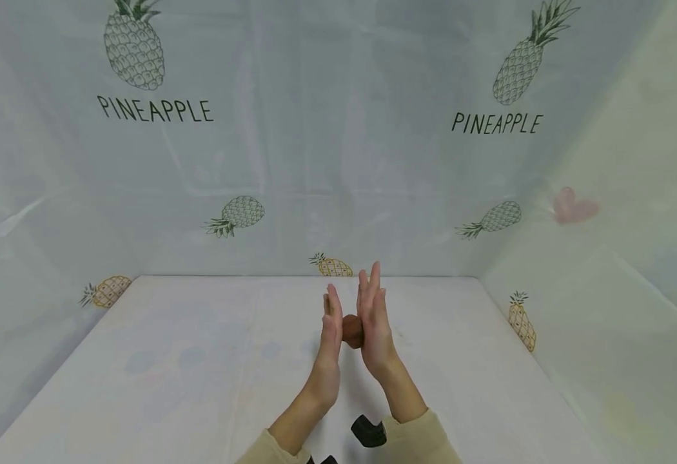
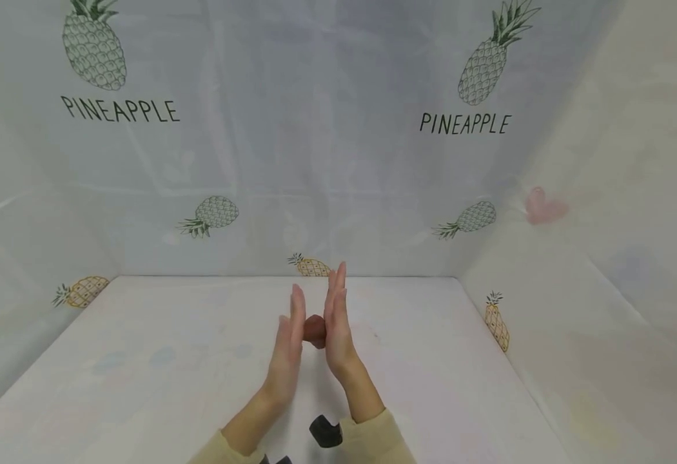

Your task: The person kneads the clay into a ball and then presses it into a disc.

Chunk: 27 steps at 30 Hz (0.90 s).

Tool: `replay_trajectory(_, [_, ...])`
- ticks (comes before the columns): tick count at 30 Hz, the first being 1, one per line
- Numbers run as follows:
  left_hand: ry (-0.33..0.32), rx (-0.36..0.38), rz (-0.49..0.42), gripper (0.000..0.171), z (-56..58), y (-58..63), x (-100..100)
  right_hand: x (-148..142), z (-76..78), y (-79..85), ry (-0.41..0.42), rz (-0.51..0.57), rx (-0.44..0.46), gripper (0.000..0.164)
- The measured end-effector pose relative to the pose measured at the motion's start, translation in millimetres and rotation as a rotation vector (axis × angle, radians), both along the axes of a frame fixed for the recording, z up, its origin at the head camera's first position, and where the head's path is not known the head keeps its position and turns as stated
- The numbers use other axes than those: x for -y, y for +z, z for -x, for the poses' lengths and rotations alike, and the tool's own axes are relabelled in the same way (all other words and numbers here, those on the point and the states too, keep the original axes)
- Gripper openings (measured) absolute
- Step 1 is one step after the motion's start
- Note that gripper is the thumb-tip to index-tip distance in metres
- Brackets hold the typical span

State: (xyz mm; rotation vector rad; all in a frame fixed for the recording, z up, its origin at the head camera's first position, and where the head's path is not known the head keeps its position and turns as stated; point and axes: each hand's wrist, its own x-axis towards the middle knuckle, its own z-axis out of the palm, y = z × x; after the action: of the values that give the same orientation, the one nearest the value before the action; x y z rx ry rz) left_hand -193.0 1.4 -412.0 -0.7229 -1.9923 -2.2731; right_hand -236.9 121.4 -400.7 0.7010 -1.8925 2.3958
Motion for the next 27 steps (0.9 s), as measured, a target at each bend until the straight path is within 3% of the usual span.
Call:
replay_trajectory(6, [-0.012,-0.081,-0.046,0.07,2.1,7.7,7.5,1.9,-0.6,-4.9,0.083,-0.01,0.007,0.064])
replay_trajectory(9, [0.015,-0.075,-0.046,0.069,4.5,10.9,12.7,5.6,-2.4,-8.9,0.119,-0.042,-0.003,0.063])
replay_trajectory(14, [0.083,-0.043,-0.048,0.069,9.3,15.0,20.5,12.6,-6.5,-11.9,0.195,-0.063,-0.089,0.062])
replay_trajectory(18, [0.096,-0.05,-0.045,0.071,14.3,17.4,23.6,16.9,-9.4,-11.0,0.227,-0.064,-0.188,0.06])
replay_trajectory(27, [0.145,-0.104,-0.004,0.07,25.8,10.1,28.4,19.8,-15.5,-3.3,0.222,-0.032,-0.3,0.064])
